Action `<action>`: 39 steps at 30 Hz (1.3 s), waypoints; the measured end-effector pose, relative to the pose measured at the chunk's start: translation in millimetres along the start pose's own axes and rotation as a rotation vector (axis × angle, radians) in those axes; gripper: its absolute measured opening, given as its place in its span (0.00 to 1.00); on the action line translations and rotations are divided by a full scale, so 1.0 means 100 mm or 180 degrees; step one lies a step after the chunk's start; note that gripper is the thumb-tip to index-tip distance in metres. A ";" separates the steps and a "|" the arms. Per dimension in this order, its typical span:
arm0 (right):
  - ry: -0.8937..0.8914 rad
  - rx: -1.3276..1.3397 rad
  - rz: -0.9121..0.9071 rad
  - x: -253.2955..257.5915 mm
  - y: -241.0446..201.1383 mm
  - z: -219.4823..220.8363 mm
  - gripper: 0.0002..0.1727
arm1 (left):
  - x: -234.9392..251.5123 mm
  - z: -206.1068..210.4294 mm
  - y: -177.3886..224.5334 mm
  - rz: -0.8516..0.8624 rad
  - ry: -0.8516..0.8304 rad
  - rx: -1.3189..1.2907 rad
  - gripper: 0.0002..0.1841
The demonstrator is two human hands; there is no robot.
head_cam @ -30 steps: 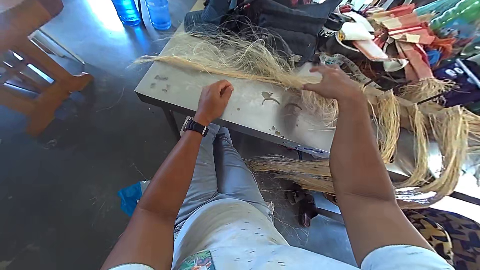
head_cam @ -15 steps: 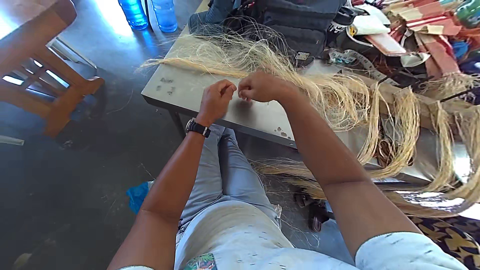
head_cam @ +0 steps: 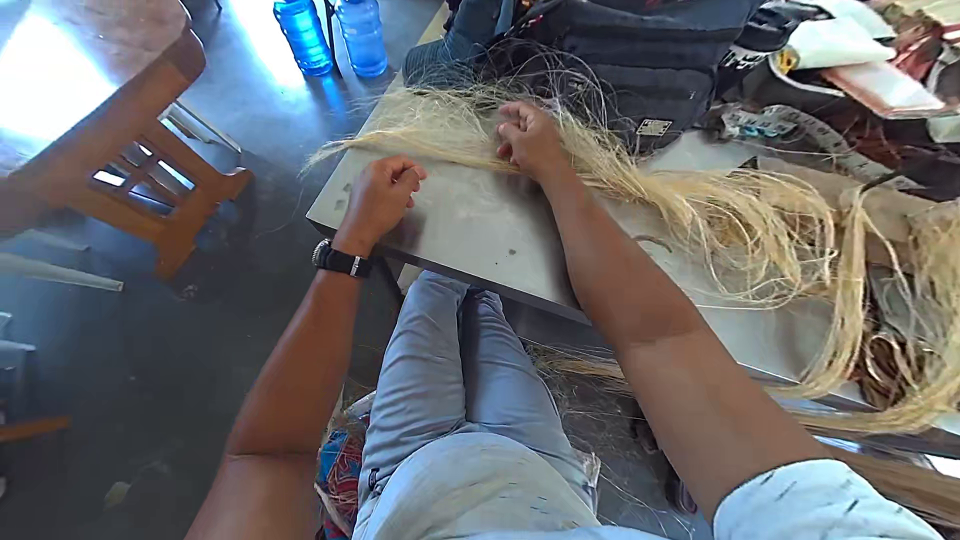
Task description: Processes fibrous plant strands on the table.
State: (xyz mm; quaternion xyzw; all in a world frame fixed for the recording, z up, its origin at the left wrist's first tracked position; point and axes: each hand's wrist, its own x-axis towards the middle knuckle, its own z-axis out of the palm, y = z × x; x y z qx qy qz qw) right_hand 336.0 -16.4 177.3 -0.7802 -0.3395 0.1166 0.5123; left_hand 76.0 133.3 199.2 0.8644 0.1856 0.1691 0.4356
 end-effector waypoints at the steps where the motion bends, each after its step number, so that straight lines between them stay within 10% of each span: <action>1: 0.0022 -0.0032 -0.0036 -0.01 0.05 0.02 0.20 | 0.07 -0.06 0.01 -0.0012 0.0025 0.0240 0.16; 17: -0.0496 -0.0972 -0.1086 0.04 0.06 0.11 0.18 | 1.50 0.23 -0.10 0.0548 -0.0746 0.1975 0.14; 32: -0.0327 -0.0415 -0.0418 0.06 0.11 0.07 0.09 | 1.33 0.07 -0.24 0.1057 0.1824 0.0852 0.17; 39: -0.0321 0.0049 -0.0347 0.09 0.16 0.03 0.09 | 1.38 0.39 -0.31 0.1424 -0.0184 0.1456 0.17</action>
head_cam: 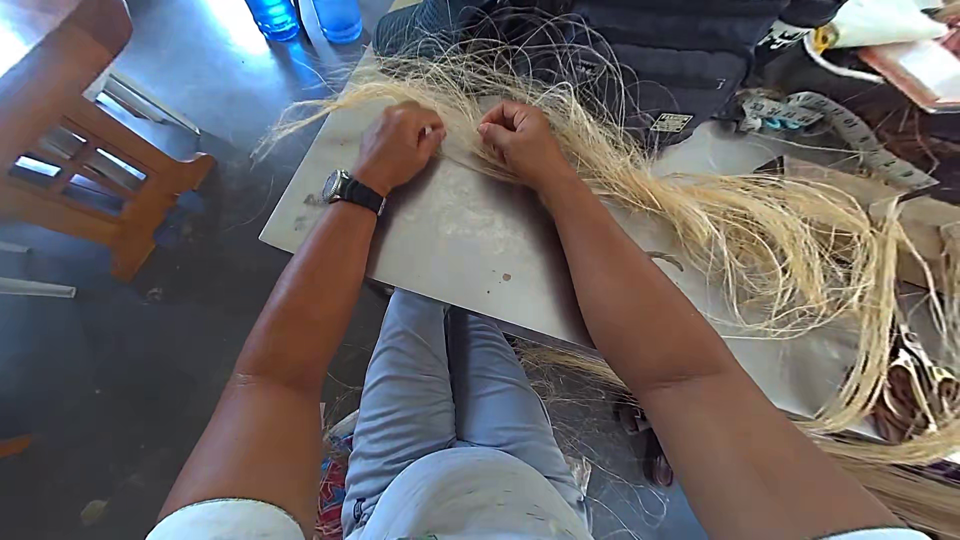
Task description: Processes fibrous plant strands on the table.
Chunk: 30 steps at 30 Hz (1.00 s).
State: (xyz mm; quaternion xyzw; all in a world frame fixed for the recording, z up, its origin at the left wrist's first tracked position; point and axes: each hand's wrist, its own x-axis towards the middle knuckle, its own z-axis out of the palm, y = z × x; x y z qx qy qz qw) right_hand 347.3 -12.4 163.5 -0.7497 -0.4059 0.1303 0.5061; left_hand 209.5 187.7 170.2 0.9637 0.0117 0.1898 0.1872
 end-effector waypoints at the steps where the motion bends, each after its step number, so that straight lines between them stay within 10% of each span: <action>1: 0.0017 0.0068 0.0020 0.00 0.00 -0.01 0.09 | 0.01 0.02 0.00 -0.0021 -0.0151 0.0059 0.16; 24: 0.0076 0.0871 0.0137 -0.02 0.01 -0.03 0.10 | -0.02 0.04 0.15 0.0315 0.0827 -0.0256 0.18; 30: 0.0164 0.0862 0.0151 -0.01 0.01 -0.03 0.10 | 0.00 0.11 0.17 0.0280 -0.0137 0.0104 0.17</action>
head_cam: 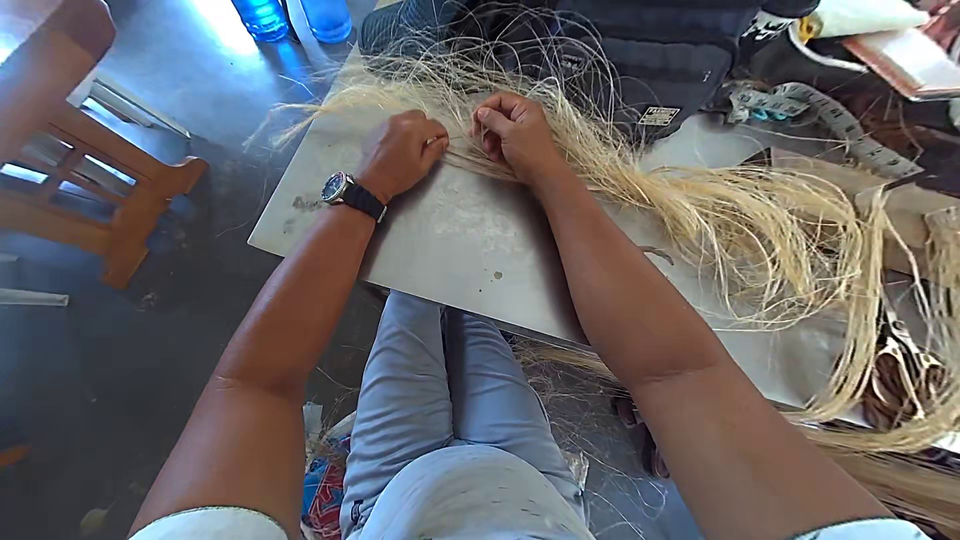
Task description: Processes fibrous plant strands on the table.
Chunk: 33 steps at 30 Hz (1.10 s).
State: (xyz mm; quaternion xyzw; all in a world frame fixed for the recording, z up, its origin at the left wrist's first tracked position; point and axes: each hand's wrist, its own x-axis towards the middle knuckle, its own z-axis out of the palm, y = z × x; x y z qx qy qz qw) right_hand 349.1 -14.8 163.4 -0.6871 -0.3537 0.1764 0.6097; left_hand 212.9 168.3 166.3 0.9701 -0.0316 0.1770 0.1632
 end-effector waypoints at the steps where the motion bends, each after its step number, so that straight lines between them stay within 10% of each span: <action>1: 0.0017 -0.0004 0.0000 0.00 0.00 0.00 0.10 | 0.00 0.01 0.00 -0.0009 0.0000 0.0025 0.17; 33: -0.0692 0.0046 -0.0181 0.00 0.00 -0.06 0.11 | 0.02 0.00 0.07 -0.0148 0.0385 -0.1148 0.17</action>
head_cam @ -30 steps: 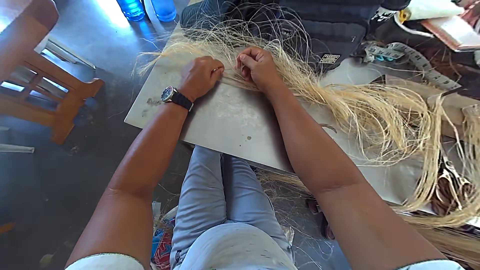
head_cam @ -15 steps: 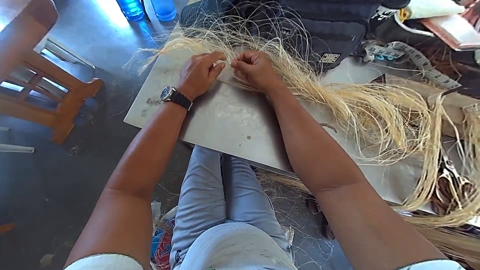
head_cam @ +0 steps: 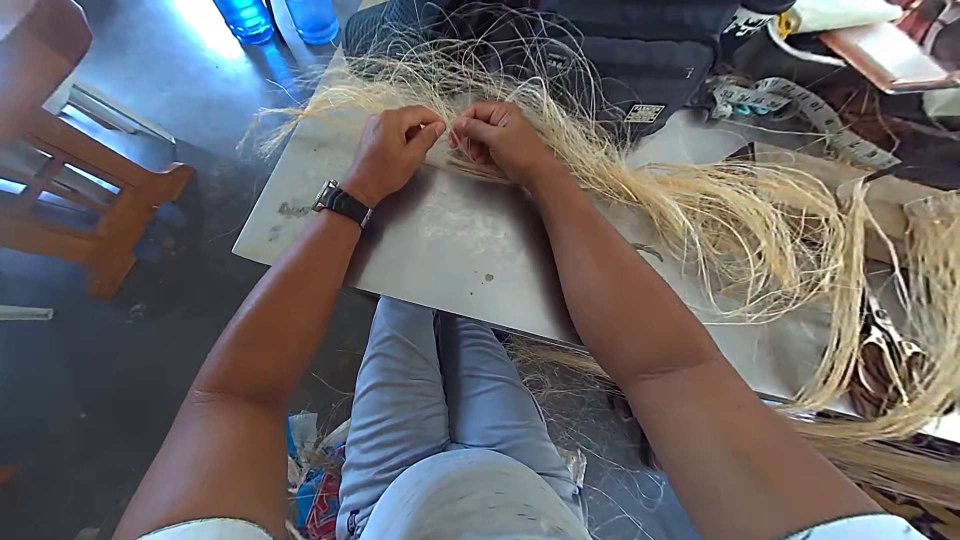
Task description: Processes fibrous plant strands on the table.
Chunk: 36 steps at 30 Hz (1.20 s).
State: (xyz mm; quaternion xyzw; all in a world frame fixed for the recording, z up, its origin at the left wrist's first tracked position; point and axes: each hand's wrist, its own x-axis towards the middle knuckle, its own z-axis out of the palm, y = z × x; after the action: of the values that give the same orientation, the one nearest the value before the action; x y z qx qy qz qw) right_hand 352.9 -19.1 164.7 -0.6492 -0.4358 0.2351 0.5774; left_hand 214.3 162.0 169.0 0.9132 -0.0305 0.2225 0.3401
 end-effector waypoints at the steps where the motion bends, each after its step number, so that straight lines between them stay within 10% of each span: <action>1: -0.0057 -0.0024 -0.0021 0.00 0.00 -0.01 0.10 | 0.00 0.01 0.00 -0.0043 -0.0028 -0.0024 0.17; 36: -0.0056 -0.0486 -0.0269 0.01 0.00 0.06 0.12 | 0.01 -0.10 -0.04 -0.0964 -0.0221 -0.1786 0.11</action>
State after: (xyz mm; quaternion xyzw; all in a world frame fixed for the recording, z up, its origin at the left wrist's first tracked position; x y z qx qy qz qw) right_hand 348.6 -15.4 163.1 -0.6703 -0.4845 0.1822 0.5318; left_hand 212.0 171.6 173.7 0.7850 0.0340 0.1210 0.6066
